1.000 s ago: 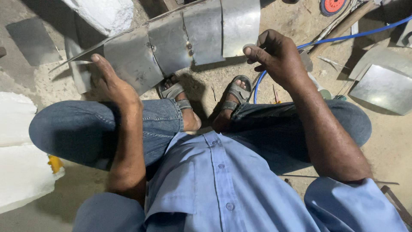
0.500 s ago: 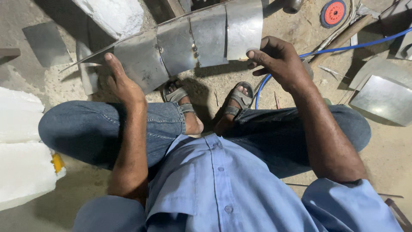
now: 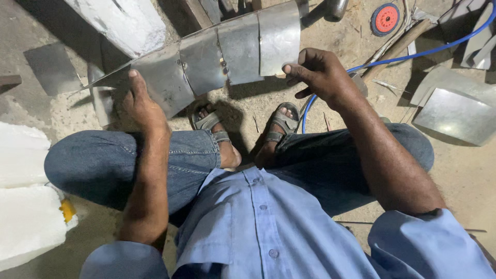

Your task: The person sits on the workshop floor assembling curved sheet-metal duct segments, fitting the pieces together and tack welding the seams with a welding electrode holder and rod. They reposition the duct, adjust the fitted segments, and hammer the welded joints.

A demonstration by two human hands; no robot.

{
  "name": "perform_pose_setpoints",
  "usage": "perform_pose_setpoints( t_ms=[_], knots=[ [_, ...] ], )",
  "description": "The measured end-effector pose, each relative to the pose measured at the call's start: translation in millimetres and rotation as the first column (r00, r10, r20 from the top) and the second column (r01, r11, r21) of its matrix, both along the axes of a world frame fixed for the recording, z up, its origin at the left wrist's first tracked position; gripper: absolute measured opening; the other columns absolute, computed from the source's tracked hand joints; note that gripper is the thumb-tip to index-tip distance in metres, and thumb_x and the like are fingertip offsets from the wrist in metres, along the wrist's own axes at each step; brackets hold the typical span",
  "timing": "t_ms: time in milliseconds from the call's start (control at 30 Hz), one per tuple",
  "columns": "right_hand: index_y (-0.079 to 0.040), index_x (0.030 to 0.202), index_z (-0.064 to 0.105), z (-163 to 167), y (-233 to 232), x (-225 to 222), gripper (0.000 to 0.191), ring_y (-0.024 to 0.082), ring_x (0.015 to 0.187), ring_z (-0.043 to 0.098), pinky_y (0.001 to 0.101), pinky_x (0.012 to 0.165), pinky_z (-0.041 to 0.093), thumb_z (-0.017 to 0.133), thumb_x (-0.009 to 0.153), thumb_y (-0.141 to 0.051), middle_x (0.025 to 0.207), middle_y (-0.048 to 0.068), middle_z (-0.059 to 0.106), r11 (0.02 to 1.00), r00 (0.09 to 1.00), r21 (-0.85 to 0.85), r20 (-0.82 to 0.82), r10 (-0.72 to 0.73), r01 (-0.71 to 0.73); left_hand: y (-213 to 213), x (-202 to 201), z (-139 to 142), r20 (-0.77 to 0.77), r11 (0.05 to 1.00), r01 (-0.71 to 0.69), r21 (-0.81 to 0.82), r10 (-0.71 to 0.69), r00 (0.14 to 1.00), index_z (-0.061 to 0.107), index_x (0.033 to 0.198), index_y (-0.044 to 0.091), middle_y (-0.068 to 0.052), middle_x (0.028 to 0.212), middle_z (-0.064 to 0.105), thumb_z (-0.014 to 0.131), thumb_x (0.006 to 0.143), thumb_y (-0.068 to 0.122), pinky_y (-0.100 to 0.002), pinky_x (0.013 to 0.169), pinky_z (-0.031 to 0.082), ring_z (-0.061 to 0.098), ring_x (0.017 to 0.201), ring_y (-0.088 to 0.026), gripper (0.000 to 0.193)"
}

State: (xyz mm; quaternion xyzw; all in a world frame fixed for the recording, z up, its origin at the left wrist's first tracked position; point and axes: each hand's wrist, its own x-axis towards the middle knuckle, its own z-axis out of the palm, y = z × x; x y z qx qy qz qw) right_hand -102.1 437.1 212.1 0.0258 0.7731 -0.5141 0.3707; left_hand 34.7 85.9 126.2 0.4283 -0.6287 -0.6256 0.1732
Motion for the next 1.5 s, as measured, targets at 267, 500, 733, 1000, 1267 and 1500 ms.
perform_pose_setpoints(
  t_ms=[267,500,733,1000,1267,1500],
  knots=[
    [-0.005,0.096,0.064,-1,1,1,0.024,0.018,0.097,0.076,0.0371,0.070,0.064,0.072,0.094,-0.028,0.094,0.008,0.073,1.000,1.000,0.001,0.017,0.000,0.000,3,5,3,-0.109,0.999,0.035,0.014,-0.033,0.993,0.072,0.119,-0.007,-0.013,0.110,0.074,0.059,0.102,0.052,-0.035,0.090,0.054,0.068,0.099,-0.020,0.063],
    [-0.006,0.101,0.064,-4,0,4,0.024,0.020,0.097,0.076,0.0384,0.071,0.067,0.072,0.095,-0.028,0.097,0.011,0.072,1.000,1.000,-0.027,-0.005,0.000,0.000,-3,5,-9,-0.099,1.000,0.008,-0.006,-0.009,0.995,0.072,0.120,-0.007,-0.012,0.112,0.075,0.062,0.100,0.053,-0.034,0.093,0.053,0.069,0.102,-0.020,0.064],
    [-0.006,0.099,0.061,-8,0,9,0.027,0.020,0.096,0.076,0.0377,0.070,0.067,0.072,0.097,-0.031,0.094,0.010,0.071,0.999,0.999,-0.024,-0.029,-0.027,0.027,-5,3,-11,-0.126,0.996,0.017,0.087,-0.006,0.992,0.072,0.121,-0.009,-0.014,0.112,0.073,0.065,0.097,0.055,-0.035,0.091,0.053,0.067,0.100,-0.021,0.069],
    [-0.007,0.102,0.062,0,-3,13,0.028,0.021,0.101,0.075,0.0409,0.076,0.066,0.070,0.097,-0.033,0.097,0.011,0.072,1.000,0.996,0.030,-0.085,0.004,-0.001,-11,5,-21,-0.028,0.986,0.002,0.165,0.003,1.000,0.044,0.151,-0.004,-0.024,0.156,0.048,0.055,0.088,0.077,-0.047,0.119,0.037,0.049,0.144,-0.031,0.103],
    [-0.008,0.097,0.058,1,-3,14,0.028,0.023,0.102,0.076,0.0419,0.076,0.064,0.068,0.099,-0.034,0.098,0.013,0.072,0.999,0.996,0.042,-0.090,-0.001,0.005,-15,12,-39,-0.063,0.979,0.062,0.193,-0.051,0.997,0.024,0.164,0.005,-0.020,0.172,0.025,0.048,0.092,0.081,-0.051,0.130,0.023,0.028,0.160,-0.034,0.107],
    [-0.008,0.102,0.059,-2,-3,14,0.029,0.022,0.099,0.076,0.0422,0.074,0.068,0.069,0.098,-0.035,0.097,0.012,0.072,0.999,0.998,0.030,-0.056,-0.026,0.028,-18,14,-44,-0.089,0.968,0.082,0.239,-0.062,0.994,0.012,0.168,0.013,-0.013,0.176,0.008,0.045,0.092,0.082,-0.050,0.130,0.011,0.012,0.163,-0.030,0.107]
  ],
)
